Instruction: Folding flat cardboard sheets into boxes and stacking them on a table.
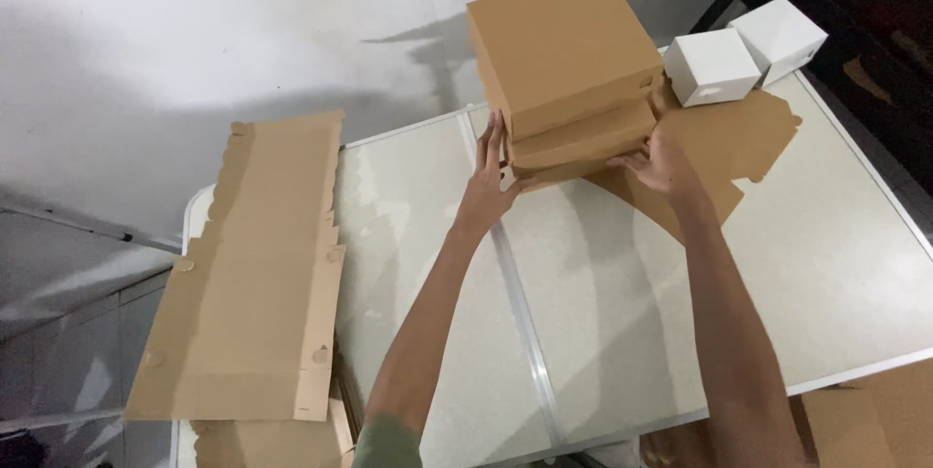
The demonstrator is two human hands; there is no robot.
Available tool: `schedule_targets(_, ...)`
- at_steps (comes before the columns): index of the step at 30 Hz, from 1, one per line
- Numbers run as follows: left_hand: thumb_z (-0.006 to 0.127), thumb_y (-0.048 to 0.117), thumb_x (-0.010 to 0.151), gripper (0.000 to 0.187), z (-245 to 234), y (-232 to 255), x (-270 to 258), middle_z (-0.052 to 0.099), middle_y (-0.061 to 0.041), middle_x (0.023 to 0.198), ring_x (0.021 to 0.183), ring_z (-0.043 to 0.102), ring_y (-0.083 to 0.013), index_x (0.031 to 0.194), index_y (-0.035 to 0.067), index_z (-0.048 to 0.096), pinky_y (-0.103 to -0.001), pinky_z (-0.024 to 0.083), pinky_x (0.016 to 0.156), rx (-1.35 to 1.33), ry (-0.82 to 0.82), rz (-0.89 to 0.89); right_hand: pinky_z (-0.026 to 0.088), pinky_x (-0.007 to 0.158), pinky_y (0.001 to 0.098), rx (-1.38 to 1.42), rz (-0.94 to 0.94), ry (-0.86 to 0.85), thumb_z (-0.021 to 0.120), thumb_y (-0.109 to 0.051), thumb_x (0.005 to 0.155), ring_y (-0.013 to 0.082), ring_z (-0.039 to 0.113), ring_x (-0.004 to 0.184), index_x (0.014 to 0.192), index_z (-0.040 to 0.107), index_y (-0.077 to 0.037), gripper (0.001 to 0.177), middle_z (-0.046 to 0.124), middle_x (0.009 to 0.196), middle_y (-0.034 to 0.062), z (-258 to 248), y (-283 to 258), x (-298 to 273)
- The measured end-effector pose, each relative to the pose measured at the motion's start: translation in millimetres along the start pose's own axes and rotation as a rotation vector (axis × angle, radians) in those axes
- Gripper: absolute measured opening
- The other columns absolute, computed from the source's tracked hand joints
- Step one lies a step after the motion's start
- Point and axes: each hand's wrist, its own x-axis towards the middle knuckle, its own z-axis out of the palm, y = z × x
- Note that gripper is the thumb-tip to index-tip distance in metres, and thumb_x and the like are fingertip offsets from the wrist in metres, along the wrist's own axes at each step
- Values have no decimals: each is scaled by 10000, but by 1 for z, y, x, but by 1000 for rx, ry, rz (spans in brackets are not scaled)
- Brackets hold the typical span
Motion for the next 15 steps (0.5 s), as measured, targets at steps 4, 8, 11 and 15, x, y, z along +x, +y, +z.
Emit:
schedule_targets(4,778,442,854,1123,-15,-9,-22,83,-154,1652,1305,546,-418,1620,297,-31,-489,566,1091,113,-49,-95,485,1025,631,77,-260,105,695,-298,947,529,505,1273,1462,391,30,682,480,1395,344,24,52,-3)
schedule_targets(8,582,597,939,677,-9,-72,-69,468,-82,1365,1181,642,-335,1464,183,477,-472,571,966,487,-199,-146,585,790,506,218,-50,136,767,-449,849,378,689,991,1394,508,-83,705,648,1120,223,83,127,-13)
schedule_targets(11,594,595,918,710,-18,-43,-113,509,-136,1296,1205,597,-414,1440,123,499,-534,524,986,356,-295,-168,583,646,429,358,-80,244,794,-266,954,358,691,789,1449,382,13,702,616,947,239,85,133,-42)
schedule_targets(15,679,621,833,1099,4,-55,-99,356,-328,1432,1349,419,-562,1620,62,151,-578,476,1081,349,166,18,456,443,250,460,-56,149,793,-351,962,195,598,579,1198,435,-10,548,563,793,133,90,139,-46)
